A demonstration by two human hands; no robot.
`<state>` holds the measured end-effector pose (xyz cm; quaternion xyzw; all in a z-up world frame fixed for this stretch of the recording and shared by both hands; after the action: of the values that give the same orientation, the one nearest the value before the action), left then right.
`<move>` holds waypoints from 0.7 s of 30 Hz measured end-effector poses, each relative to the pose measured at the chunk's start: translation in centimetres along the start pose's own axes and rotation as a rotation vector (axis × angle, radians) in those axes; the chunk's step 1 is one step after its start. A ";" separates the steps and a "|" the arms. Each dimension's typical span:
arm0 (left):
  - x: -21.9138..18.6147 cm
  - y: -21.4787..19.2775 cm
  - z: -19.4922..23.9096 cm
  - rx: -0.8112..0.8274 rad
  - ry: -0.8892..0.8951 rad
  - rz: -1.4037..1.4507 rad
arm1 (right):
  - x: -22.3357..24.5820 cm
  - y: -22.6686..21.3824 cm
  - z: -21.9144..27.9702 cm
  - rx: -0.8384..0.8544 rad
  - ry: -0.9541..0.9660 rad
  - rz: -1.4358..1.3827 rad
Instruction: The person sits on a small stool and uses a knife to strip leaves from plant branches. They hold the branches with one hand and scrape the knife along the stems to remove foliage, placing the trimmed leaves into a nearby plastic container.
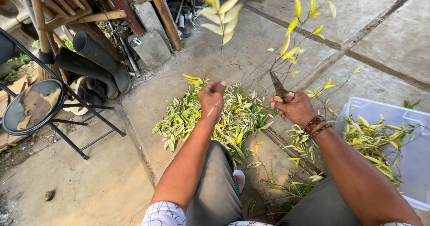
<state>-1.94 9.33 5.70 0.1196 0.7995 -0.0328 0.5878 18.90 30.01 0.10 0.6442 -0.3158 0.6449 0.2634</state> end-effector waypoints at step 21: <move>10.1 11.9 2.8 0.528 -0.349 -0.018 | -0.3 -1.0 3.7 0.080 0.029 0.386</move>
<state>0.59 21.88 -3.73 0.2534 0.6514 -0.2645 0.6644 22.08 27.90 -0.22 0.5722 -0.4037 0.7047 0.1139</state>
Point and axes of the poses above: each hand's wrist, its own z-axis away from the middle knuckle, its own y-axis out of the palm, x = y × z, the point moved 9 cm from there along -z, towards the middle knuckle, and after that the axes turned 12 degrees about -x, right-handed, at the moved point
